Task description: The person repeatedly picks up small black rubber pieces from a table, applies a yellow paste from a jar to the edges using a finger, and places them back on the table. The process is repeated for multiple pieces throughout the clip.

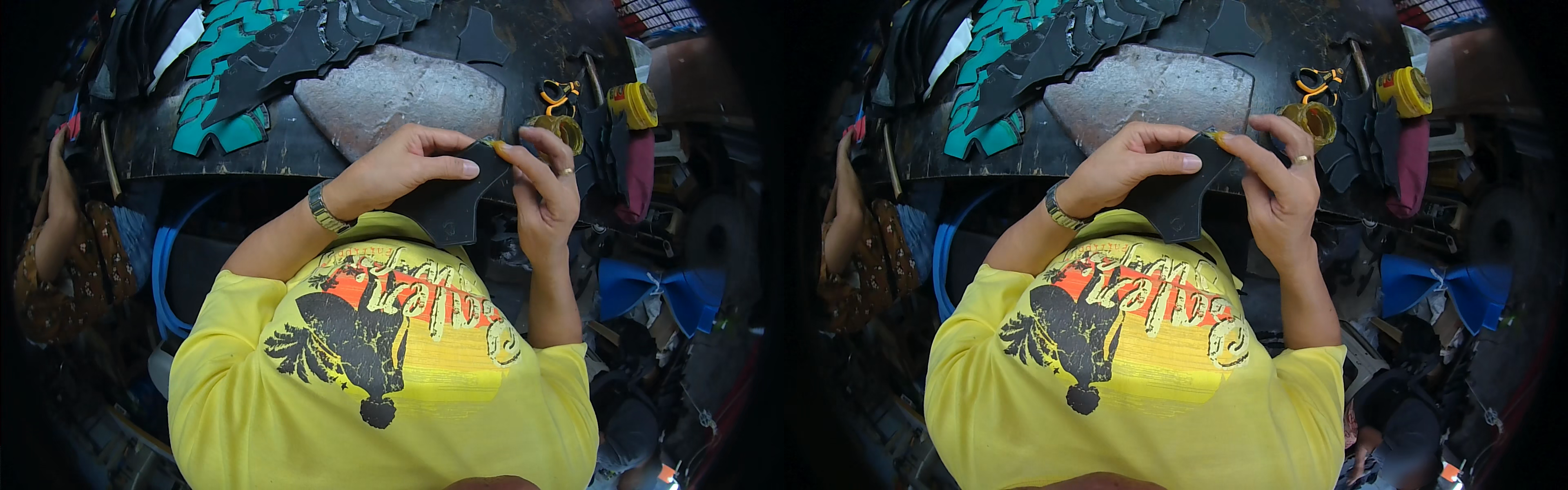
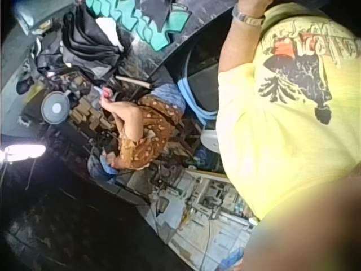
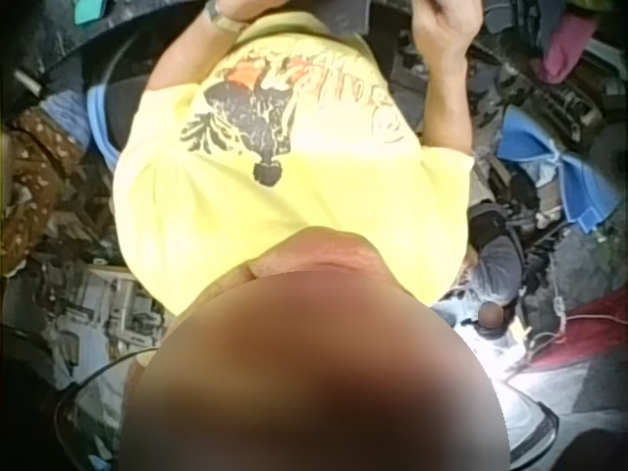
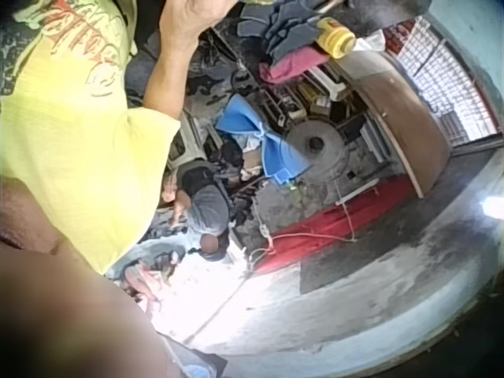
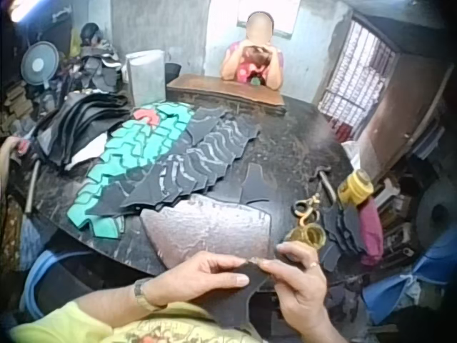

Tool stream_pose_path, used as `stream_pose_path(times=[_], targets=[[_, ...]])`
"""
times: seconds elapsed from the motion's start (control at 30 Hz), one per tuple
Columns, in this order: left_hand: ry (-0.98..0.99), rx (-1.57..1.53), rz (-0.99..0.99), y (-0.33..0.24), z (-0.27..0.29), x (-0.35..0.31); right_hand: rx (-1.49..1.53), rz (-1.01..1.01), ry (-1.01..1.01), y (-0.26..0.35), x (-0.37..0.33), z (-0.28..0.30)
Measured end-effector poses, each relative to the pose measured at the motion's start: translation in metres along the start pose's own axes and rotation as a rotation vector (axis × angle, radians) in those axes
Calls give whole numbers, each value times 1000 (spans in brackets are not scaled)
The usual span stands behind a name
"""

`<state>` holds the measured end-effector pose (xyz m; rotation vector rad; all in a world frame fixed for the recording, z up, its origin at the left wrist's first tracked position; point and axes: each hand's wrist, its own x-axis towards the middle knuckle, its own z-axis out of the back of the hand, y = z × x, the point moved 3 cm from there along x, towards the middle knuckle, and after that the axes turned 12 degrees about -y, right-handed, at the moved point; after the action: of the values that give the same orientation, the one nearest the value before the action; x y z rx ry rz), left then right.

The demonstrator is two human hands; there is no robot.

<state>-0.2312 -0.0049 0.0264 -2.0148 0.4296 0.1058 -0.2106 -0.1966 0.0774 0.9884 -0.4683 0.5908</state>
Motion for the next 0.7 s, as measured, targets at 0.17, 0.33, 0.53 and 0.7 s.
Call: stream_pose_path(times=[0.17, 0.33, 0.53, 0.7], targets=[[-69, -182, 62, 1, 3, 4, -242, 292, -56, 3, -7, 14], [-87, -142, 40, 1, 1, 6, -140, 116, -137, 0, -7, 18], [-108, -137, -13, 3, -3, 2, -158, 122, -72, 2, -8, -6], [-150, -194, -34, 7, -3, 1, -122, 95, -57, 4, -18, -8]])
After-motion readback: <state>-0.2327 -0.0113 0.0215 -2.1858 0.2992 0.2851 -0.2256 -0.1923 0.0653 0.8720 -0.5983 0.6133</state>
